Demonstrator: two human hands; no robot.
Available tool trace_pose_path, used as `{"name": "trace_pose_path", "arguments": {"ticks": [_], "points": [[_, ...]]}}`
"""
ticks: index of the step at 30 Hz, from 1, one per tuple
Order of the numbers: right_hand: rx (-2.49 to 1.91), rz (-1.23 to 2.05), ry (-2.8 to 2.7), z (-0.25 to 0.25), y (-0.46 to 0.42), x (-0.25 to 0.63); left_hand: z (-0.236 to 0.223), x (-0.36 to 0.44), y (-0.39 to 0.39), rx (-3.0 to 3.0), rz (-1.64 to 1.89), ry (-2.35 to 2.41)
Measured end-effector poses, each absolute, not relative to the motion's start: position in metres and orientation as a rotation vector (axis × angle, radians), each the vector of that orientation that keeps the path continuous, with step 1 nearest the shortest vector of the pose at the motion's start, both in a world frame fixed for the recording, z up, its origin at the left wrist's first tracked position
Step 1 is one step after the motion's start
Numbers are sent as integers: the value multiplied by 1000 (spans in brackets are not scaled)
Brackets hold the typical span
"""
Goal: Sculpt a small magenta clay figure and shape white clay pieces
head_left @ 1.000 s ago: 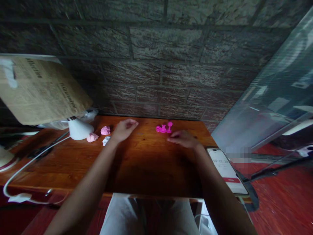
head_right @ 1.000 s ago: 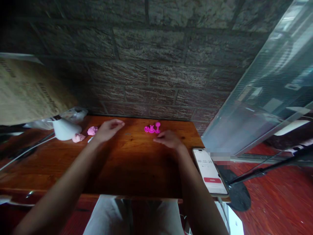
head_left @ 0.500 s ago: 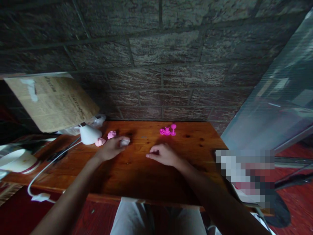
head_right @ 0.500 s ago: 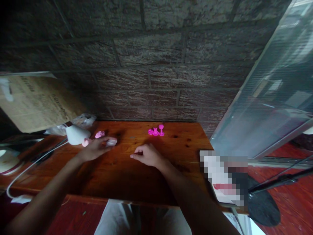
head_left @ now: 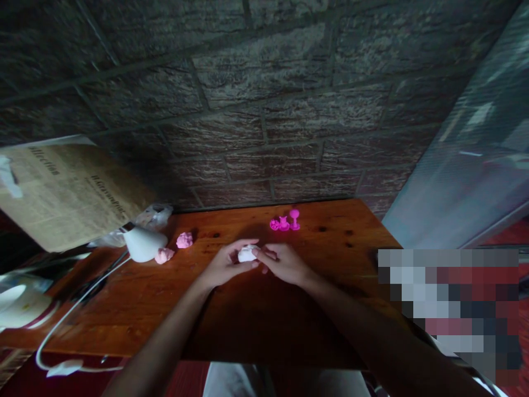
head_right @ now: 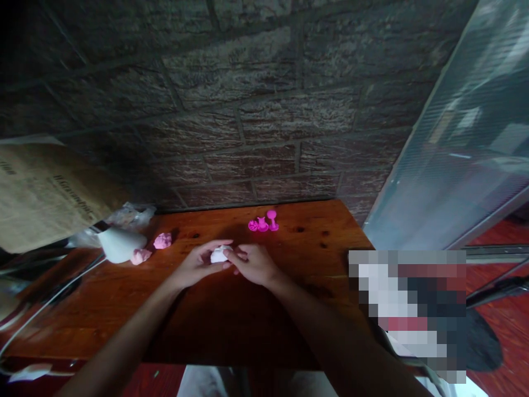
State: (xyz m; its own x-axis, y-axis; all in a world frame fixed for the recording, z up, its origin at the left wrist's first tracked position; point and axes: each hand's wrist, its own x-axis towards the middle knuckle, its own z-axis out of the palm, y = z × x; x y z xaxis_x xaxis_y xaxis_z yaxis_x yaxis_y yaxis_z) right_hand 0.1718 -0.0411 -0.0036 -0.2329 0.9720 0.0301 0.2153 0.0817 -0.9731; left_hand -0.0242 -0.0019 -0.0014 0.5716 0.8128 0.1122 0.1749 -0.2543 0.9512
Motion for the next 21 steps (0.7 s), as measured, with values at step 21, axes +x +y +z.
{"name": "trace_pose_path", "arguments": {"ticks": [21], "points": [[-1038,1163,-1494,-17,-35,173,-1,-23,-6,1989,865,1035]]}}
